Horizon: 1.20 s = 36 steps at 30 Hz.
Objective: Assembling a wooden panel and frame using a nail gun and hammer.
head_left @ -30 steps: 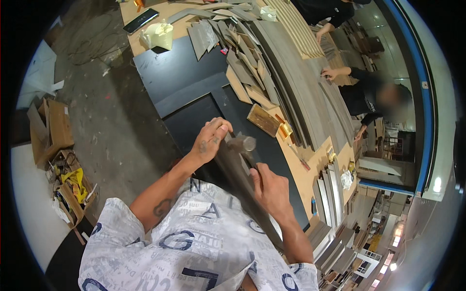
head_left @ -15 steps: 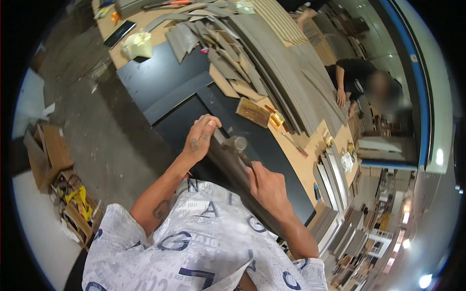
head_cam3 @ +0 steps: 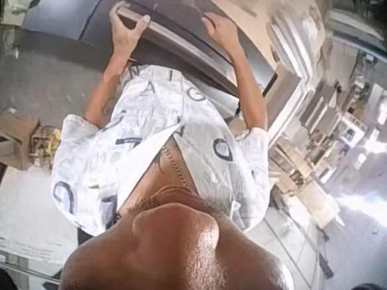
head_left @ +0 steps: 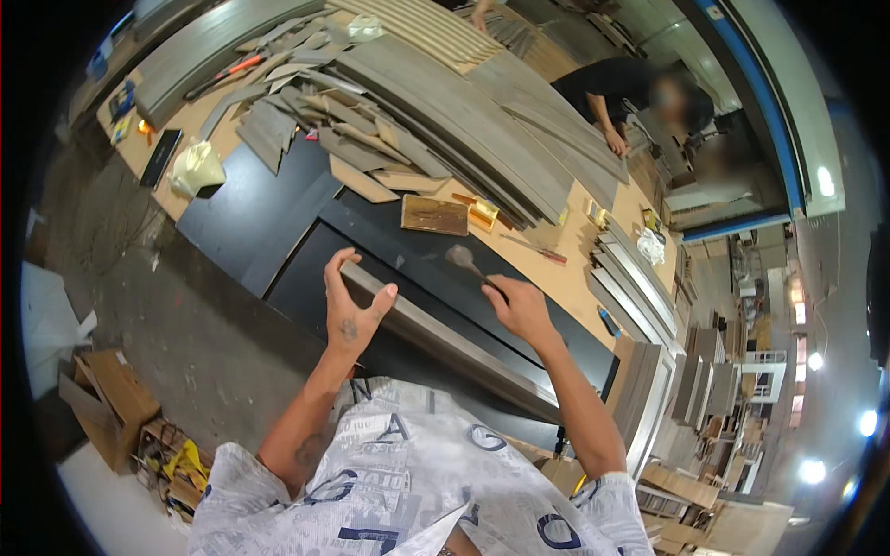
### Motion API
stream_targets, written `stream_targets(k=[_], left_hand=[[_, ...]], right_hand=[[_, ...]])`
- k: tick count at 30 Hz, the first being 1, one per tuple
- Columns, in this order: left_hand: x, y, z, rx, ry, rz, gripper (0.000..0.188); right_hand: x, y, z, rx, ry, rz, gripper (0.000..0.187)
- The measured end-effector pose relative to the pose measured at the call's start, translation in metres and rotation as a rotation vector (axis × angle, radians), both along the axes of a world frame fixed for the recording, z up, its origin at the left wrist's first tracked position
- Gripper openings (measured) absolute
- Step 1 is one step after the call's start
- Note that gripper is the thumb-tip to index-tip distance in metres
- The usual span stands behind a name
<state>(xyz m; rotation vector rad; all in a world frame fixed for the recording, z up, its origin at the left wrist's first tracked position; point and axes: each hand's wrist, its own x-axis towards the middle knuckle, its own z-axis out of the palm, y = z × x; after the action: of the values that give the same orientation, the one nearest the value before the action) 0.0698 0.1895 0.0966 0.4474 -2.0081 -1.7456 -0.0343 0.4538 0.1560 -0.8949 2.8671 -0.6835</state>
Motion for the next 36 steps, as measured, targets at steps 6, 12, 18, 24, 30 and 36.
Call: stream_targets(k=[6, 12, 18, 24, 30, 36], left_hand=[[0.004, -0.001, -0.001, 0.080, 0.025, -0.069, 0.057], [0.003, -0.015, 0.001, 0.206, 0.042, 0.019, 0.023], [-0.010, -0.024, -0.025, 0.201, -0.001, 0.081, 0.046], [-0.025, -0.023, -0.098, 0.214, 0.024, 0.104, 0.068], [-0.065, 0.001, -0.048, 0.233, 0.060, -0.094, 0.082], [-0.074, 0.216, 0.113, -0.480, -0.022, -0.346, 0.053]], right_hand=[[-0.035, 0.038, -0.058, 0.334, -0.200, -0.156, 0.037], [0.050, 0.139, 0.046, -0.106, -0.199, -0.575, 0.044], [0.224, 0.313, -0.026, -0.683, 0.344, -1.553, 0.050], [0.237, 0.298, -0.104, -1.442, 0.183, -1.246, 0.061], [0.284, 0.320, -0.005, -1.008, 0.222, -1.205, 0.057], [0.432, 0.411, 0.076, -0.847, 0.309, -1.696, 0.060]])
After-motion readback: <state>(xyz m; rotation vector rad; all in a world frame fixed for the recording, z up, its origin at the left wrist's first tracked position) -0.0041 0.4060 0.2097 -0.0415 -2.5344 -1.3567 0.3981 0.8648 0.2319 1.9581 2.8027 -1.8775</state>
